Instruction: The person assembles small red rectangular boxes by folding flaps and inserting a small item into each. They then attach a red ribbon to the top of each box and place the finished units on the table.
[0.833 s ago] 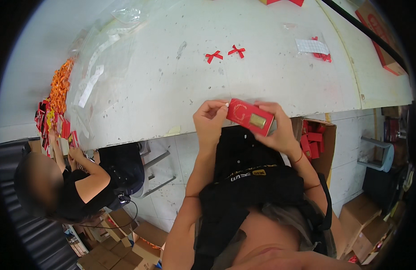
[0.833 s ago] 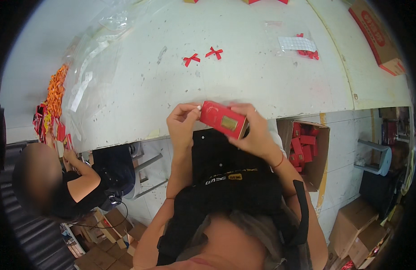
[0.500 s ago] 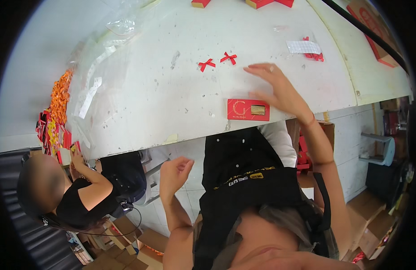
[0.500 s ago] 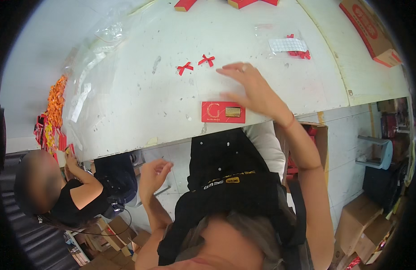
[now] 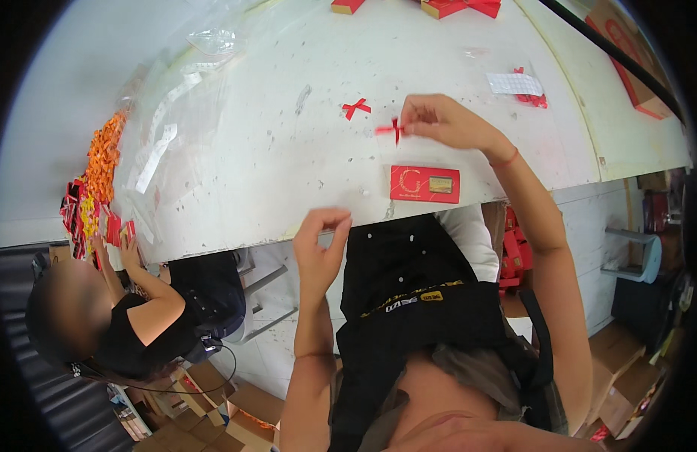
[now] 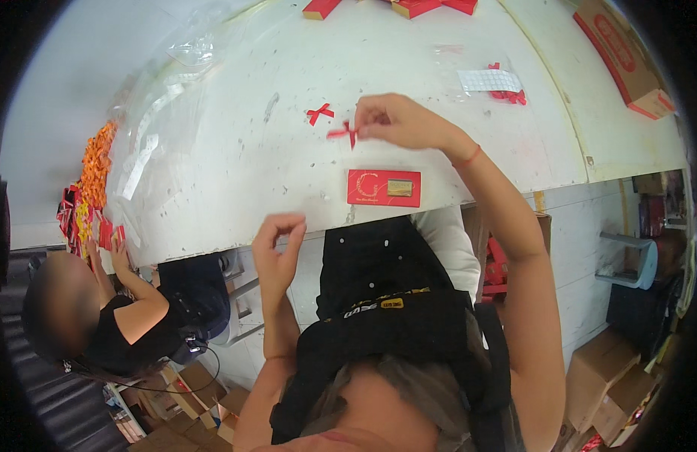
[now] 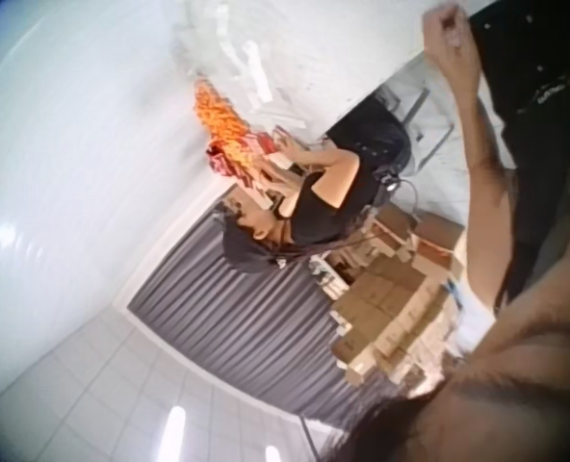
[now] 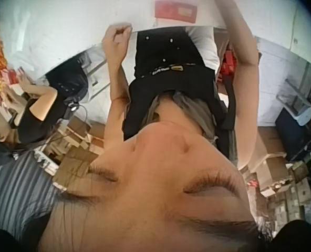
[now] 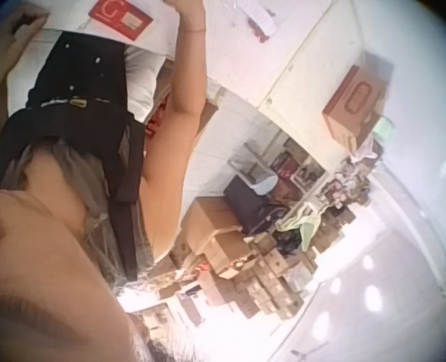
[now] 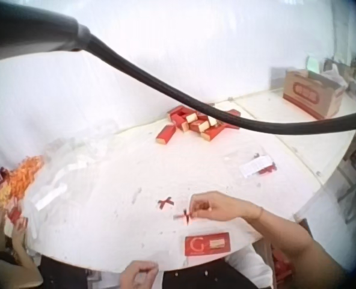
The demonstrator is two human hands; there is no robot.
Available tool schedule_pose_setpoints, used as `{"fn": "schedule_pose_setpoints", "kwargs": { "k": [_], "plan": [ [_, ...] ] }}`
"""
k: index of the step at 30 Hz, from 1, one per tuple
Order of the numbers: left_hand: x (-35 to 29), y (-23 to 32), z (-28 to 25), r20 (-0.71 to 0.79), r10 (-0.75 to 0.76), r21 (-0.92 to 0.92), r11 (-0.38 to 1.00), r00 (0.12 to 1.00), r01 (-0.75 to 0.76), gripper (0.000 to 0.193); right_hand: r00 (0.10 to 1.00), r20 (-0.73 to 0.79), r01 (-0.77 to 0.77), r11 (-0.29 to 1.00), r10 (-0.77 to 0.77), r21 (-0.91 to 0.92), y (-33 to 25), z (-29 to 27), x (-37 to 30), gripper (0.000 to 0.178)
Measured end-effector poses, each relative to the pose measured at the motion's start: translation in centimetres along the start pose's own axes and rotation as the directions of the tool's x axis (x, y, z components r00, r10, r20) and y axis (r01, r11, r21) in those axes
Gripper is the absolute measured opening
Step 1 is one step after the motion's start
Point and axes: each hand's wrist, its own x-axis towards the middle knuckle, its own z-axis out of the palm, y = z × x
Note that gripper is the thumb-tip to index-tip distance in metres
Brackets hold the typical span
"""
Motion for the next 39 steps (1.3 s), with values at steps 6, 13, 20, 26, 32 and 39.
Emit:
{"fn": "schedule_pose_setpoints", "kwargs": {
  "k": [6, 13, 20, 26, 32, 39],
  "plan": [
    [4.5, 3.6, 4.3, -0.027, 0.062, -0.087, 0.994, 0.998, -0.064, 0.017, 0.972, 0.228, -0.036, 0.991, 0.064, -0.128, -5.3, 2.5, -1.9, 0.014],
    [4.6, 0.1, 6.8, 0.078, -0.181, -0.338, 0.92, 0.98, 0.197, 0.01, 0.98, 0.119, -0.161, 0.986, 0.157, 0.031, -2.7, 2.3, -1.7, 0.016],
    [4.7, -1.3, 8.1, 0.148, -0.228, -0.346, 0.9, 0.962, 0.267, 0.017, 0.98, -0.037, -0.197, 0.98, 0.197, 0.018, -0.5, 3.7, -2.1, 0.019],
    [5.1, -1.3, 7.9, 0.195, -0.346, -0.379, 0.836, 0.918, 0.396, 0.015, 0.976, -0.082, -0.204, 0.978, 0.201, -0.034, -0.1, 4.0, -2.0, 0.021],
    [5.3, -1.9, 8.2, 0.153, -0.252, -0.309, 0.907, 0.956, 0.288, 0.014, 0.974, -0.171, -0.167, 0.981, 0.149, -0.096, -0.1, 4.3, -2.2, 0.031],
    [6.2, -0.7, 7.6, 0.207, -0.338, -0.321, 0.863, 0.918, 0.39, 0.014, 0.978, -0.195, -0.003, 0.938, -0.069, -0.347, -3.0, 2.7, -6.4, 0.039]
  ]
}}
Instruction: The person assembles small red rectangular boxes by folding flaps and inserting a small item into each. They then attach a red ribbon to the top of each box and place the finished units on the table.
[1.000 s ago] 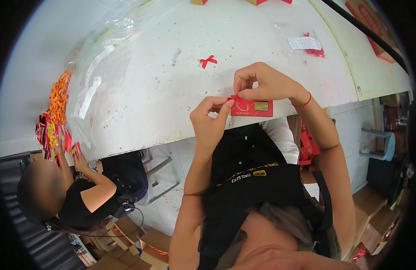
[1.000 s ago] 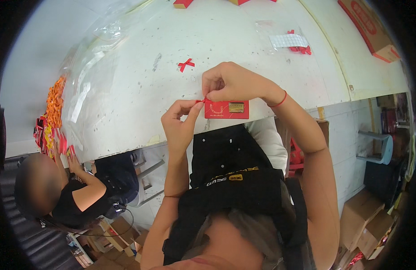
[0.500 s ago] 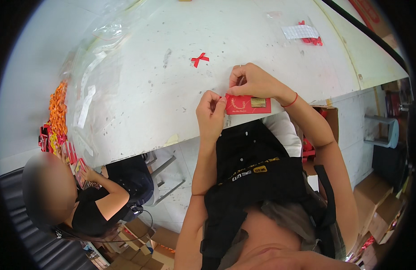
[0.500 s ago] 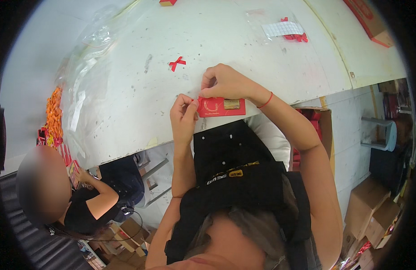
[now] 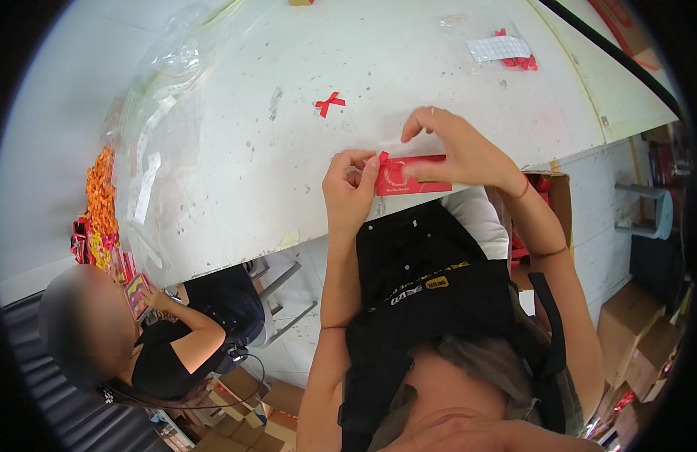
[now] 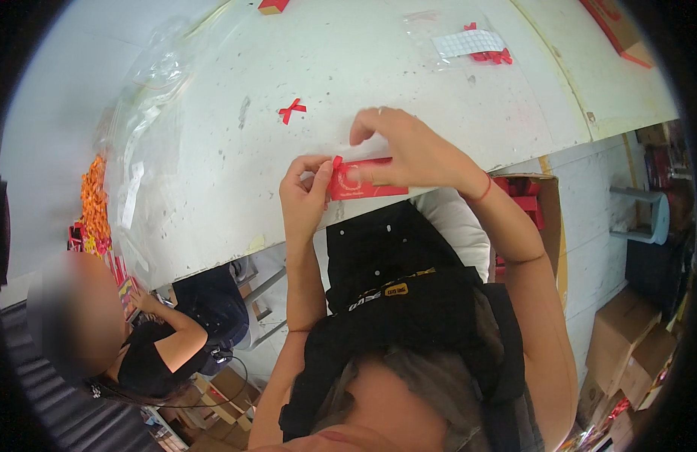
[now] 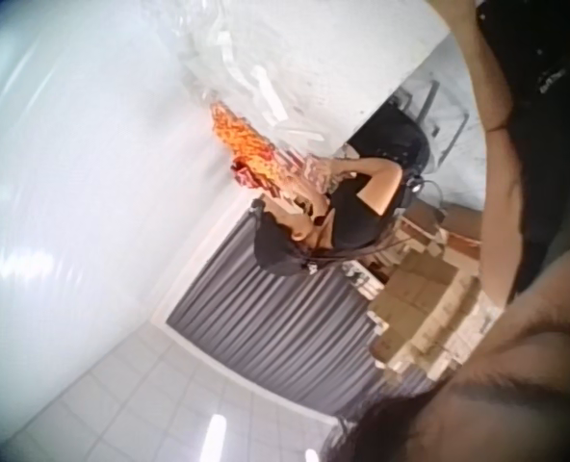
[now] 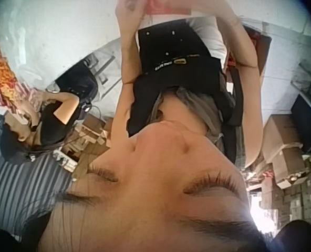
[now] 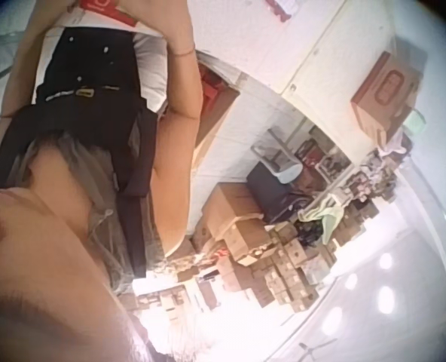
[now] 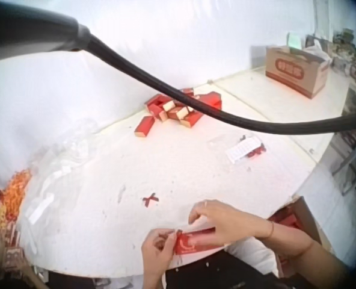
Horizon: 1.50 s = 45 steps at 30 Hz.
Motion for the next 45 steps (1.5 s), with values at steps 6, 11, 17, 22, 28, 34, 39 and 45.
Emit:
{"fn": "schedule_pose_setpoints", "kwargs": {
  "k": [6, 11, 17, 22, 28, 34, 39, 45],
  "plan": [
    [0.9, -1.4, 0.5, 0.111, -0.014, 0.112, 0.994, 0.994, 0.001, 0.013, 0.998, -0.048, 0.04, 0.993, -0.045, -0.108, 0.7, 2.6, -4.0, 0.059],
    [5.6, 3.1, 1.5, 0.345, 0.252, 0.386, 0.84, 0.904, -0.382, 0.018, 0.989, 0.093, -0.11, 0.992, 0.115, -0.058, -0.1, -5.2, -10.3, 0.057],
    [26.0, 4.5, 11.1, 0.32, 0.571, 0.628, 0.469, 0.756, -0.62, 0.046, 0.87, -0.304, -0.39, 0.919, 0.389, 0.063, -2.5, -12.0, -19.0, 0.076],
    [35.5, 2.9, 18.3, 0.066, 0.635, 0.708, 0.514, 0.77, -0.484, 0.067, 0.894, -0.267, -0.349, 0.933, 0.361, 0.093, -0.3, -9.1, -18.0, 0.061],
    [30.4, 4.8, 13.2, 0.211, 0.489, 0.538, 0.665, 0.847, -0.518, 0.058, 0.846, -0.383, -0.341, 0.929, 0.37, 0.142, 1.3, -8.4, -14.8, 0.061],
    [9.7, 6.6, 4.5, 0.502, 0.508, 0.375, 0.601, 0.7, -0.706, 0.059, 0.863, -0.502, -0.044, 0.999, 0.054, 0.032, 1.3, -4.4, -6.8, 0.083],
    [1.6, 3.3, -0.6, 0.352, 0.427, 0.431, 0.716, 0.833, -0.549, 0.06, 0.965, -0.256, -0.008, 0.978, 0.062, 0.208, 1.8, 1.4, -3.4, 0.069],
    [0.1, 1.9, -2.8, 0.161, 0.369, 0.46, 0.793, 0.915, -0.4, 0.028, 0.967, -0.256, 0.066, 0.98, -0.016, 0.187, 1.4, 4.1, -3.2, 0.056]
  ]
}}
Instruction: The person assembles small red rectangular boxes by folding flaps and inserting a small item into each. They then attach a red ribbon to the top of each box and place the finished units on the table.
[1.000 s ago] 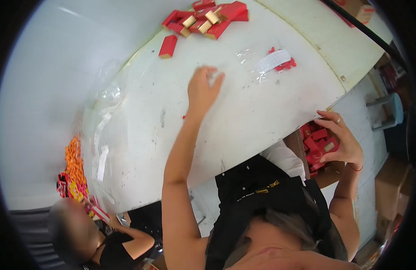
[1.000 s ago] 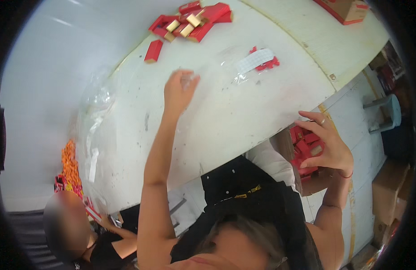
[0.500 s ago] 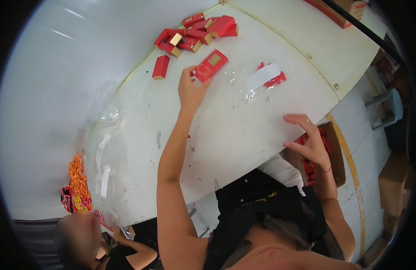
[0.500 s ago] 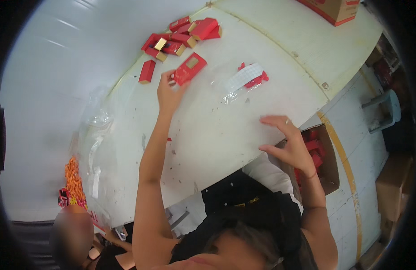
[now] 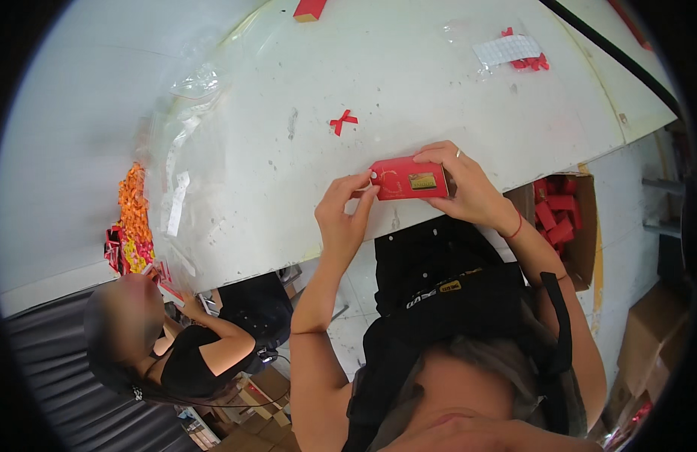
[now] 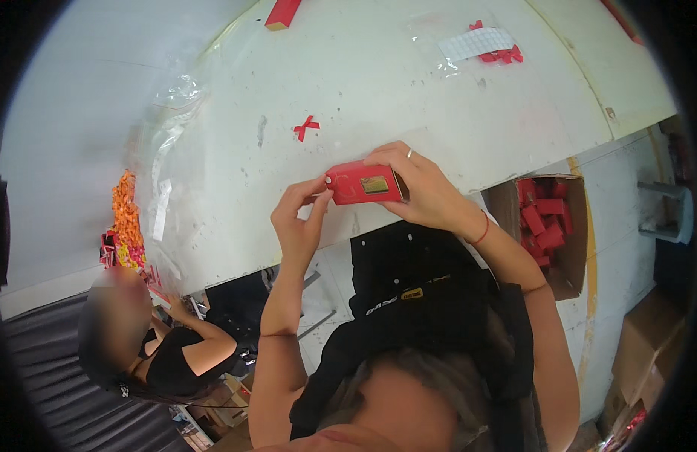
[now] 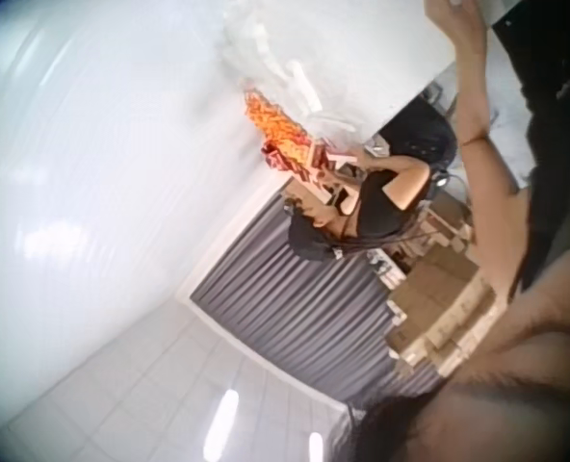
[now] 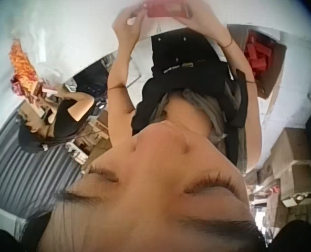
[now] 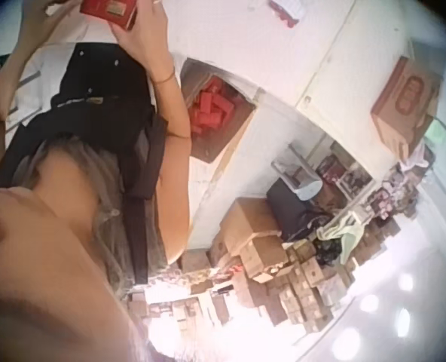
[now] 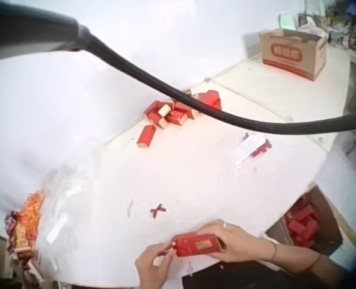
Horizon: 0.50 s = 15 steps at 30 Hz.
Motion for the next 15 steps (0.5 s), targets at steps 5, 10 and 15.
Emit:
{"fn": "schedule_pose_setpoints", "kwargs": {
  "k": [5, 10, 15],
  "plan": [
    [1.2, 0.9, 0.8, -0.062, -0.024, 0.073, 0.997, 0.998, 0.028, 0.013, 1.0, 0.001, 0.019, 1.0, -0.019, -0.017, 0.1, -0.1, -0.1, 0.054],
    [1.7, 1.2, 0.9, -0.045, 0.037, 0.109, 0.994, 0.998, -0.032, 0.01, 1.0, -0.012, -0.009, 0.999, 0.009, -0.037, 0.0, -0.2, -0.1, 0.054],
    [1.7, 0.4, 1.3, -0.061, 0.101, 0.149, 0.985, 0.993, -0.091, 0.008, 0.998, 0.0, -0.062, 0.998, 0.062, -0.018, 0.2, -0.2, -0.1, 0.054]
  ]
}}
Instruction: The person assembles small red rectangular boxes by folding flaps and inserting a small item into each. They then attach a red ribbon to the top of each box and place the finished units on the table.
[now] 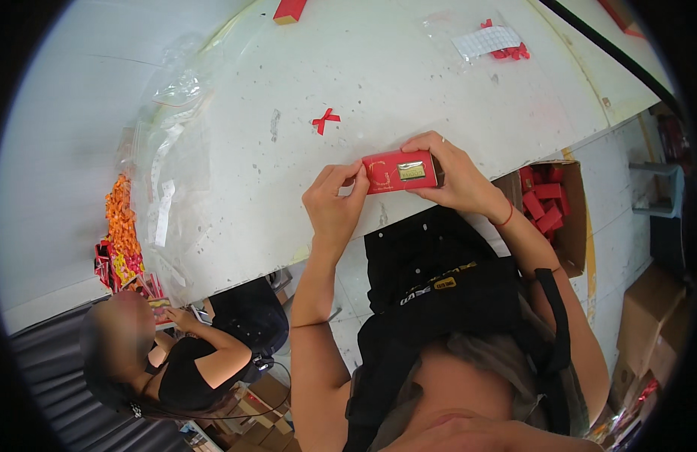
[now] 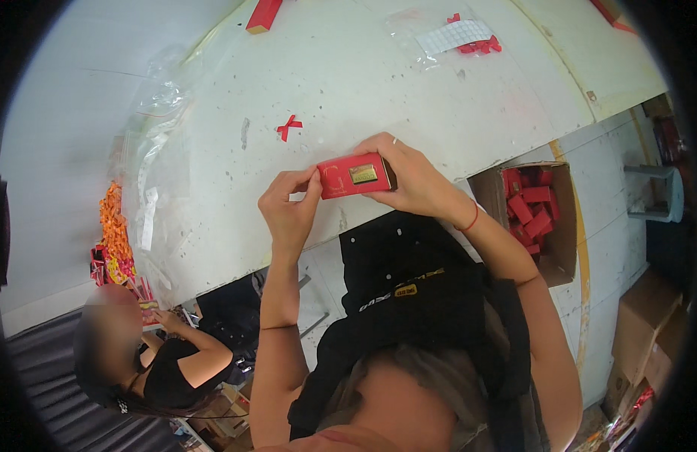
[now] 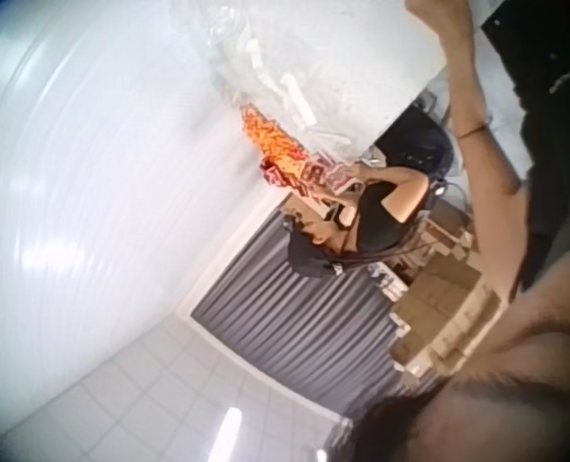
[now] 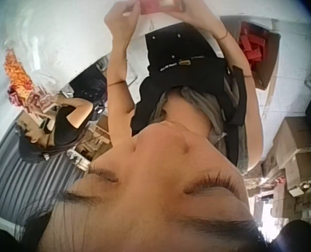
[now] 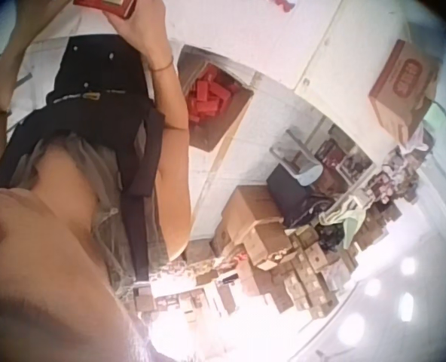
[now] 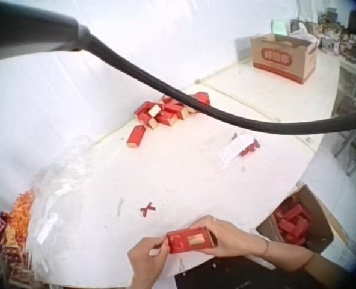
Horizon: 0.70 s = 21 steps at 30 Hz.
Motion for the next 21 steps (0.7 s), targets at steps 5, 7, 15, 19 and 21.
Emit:
{"fn": "schedule_pose_setpoints", "kwargs": {
  "k": [5, 7, 15, 19, 21],
  "plan": [
    [0.0, -0.3, 0.1, -0.004, -0.061, -0.072, 0.996, 0.998, 0.061, 0.008, 0.999, 0.022, -0.037, 0.999, 0.037, 0.007, 0.3, -0.2, 0.0, 0.057],
    [0.1, -0.1, -0.2, 0.016, -0.048, -0.047, 0.998, 0.999, 0.048, 0.01, 1.0, -0.003, -0.014, 1.0, 0.014, 0.007, 0.3, 0.0, 0.0, 0.054],
    [0.8, -0.1, -1.8, 0.138, 0.04, -0.047, 0.998, 0.99, -0.034, 0.013, 1.0, 0.009, 0.023, 0.999, -0.023, 0.045, 0.4, -0.3, 0.2, 0.051],
    [0.4, -0.1, -1.9, 0.173, -0.024, -0.028, 0.999, 0.985, 0.029, 0.012, 1.0, 0.016, 0.009, 0.999, -0.01, 0.047, 0.4, -0.3, 0.1, 0.052],
    [0.4, -0.1, -1.9, 0.19, 0.024, 0.021, 0.999, 0.982, -0.028, 0.012, 1.0, 0.019, 0.006, 0.999, -0.006, 0.048, 0.4, -0.3, 0.1, 0.052]
  ]
}}
